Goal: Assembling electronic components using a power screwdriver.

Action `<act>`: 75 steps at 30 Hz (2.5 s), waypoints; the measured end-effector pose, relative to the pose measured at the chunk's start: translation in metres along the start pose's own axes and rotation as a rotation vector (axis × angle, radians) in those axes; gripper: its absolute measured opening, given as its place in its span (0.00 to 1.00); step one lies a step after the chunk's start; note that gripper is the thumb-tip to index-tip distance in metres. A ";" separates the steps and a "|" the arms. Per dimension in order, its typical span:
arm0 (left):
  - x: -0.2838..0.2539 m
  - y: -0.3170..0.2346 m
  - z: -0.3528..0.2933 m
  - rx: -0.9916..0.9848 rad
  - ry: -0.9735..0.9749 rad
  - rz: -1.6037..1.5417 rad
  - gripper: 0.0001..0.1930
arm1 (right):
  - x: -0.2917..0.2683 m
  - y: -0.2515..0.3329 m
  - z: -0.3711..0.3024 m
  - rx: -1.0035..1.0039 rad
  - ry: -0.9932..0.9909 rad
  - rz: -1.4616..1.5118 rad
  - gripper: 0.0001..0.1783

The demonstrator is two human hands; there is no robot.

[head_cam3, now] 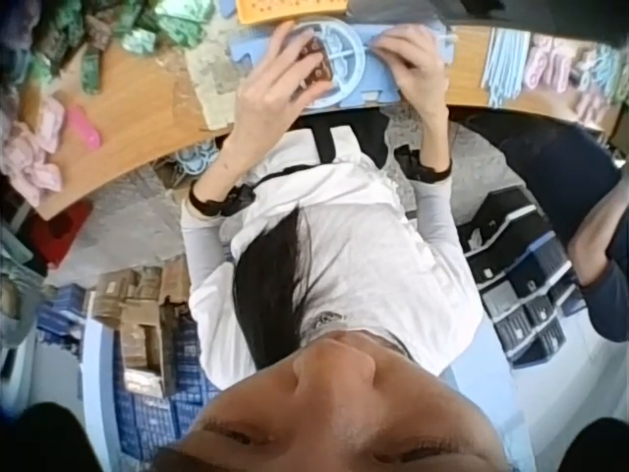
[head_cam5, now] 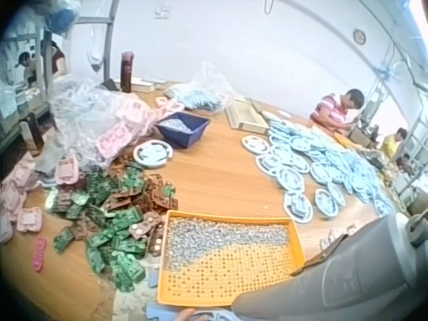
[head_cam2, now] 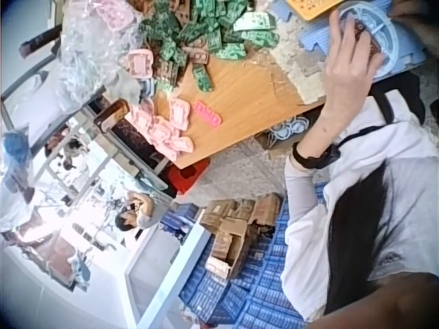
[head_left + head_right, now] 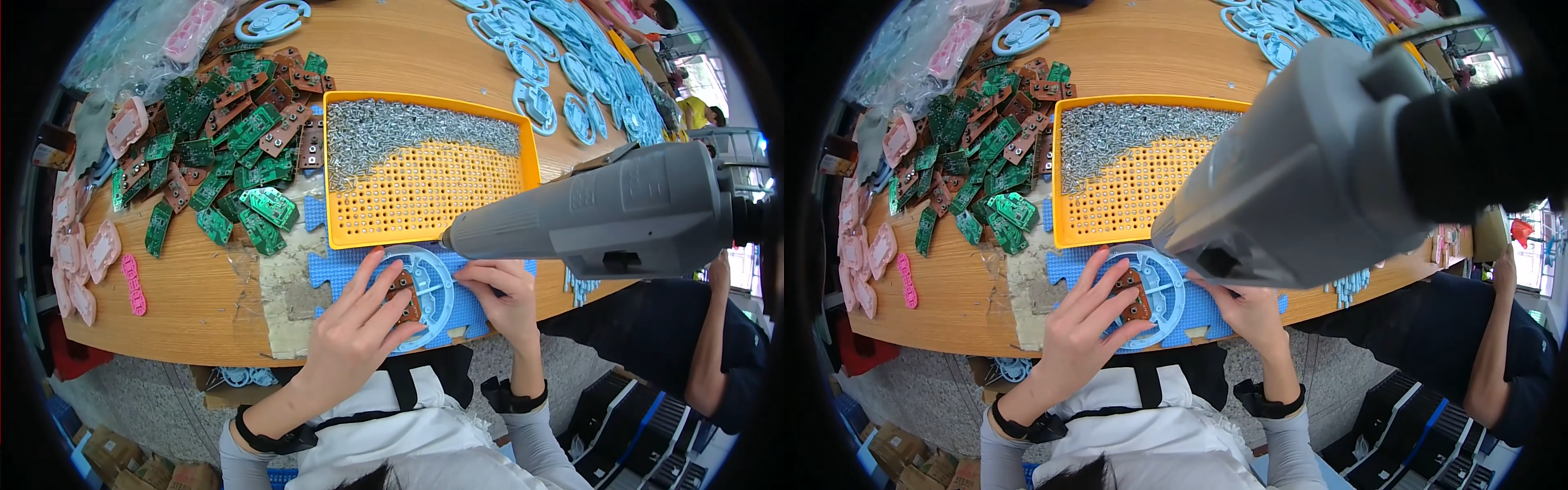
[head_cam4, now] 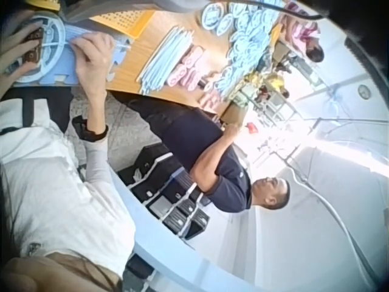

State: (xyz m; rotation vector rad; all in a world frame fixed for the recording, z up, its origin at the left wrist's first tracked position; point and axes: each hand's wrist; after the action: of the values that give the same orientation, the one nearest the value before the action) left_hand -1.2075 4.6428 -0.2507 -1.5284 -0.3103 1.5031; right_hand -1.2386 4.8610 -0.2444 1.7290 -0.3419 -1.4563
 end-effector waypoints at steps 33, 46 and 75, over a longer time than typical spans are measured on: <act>-0.005 0.002 0.003 -0.015 0.058 0.063 0.18 | -0.043 0.054 0.084 -0.699 -0.362 0.700 0.45; -0.010 -0.001 0.010 -0.058 0.096 0.009 0.16 | -0.027 0.022 0.112 -0.671 -0.378 0.590 0.42; -0.005 0.005 0.004 -0.039 0.030 0.011 0.17 | -0.013 0.084 0.052 -0.686 0.079 0.767 0.15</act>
State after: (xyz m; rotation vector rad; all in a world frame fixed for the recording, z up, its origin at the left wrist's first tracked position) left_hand -1.2143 4.6387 -0.2502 -1.5843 -0.3164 1.4889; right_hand -1.2651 4.7964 -0.1733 0.9310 -0.3529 -0.7939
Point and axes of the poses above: each hand's wrist, its own z-axis towards the middle knuckle, its own x-axis out of the palm, y = z × x, and after that the axes turned 12 degrees about y, right-handed
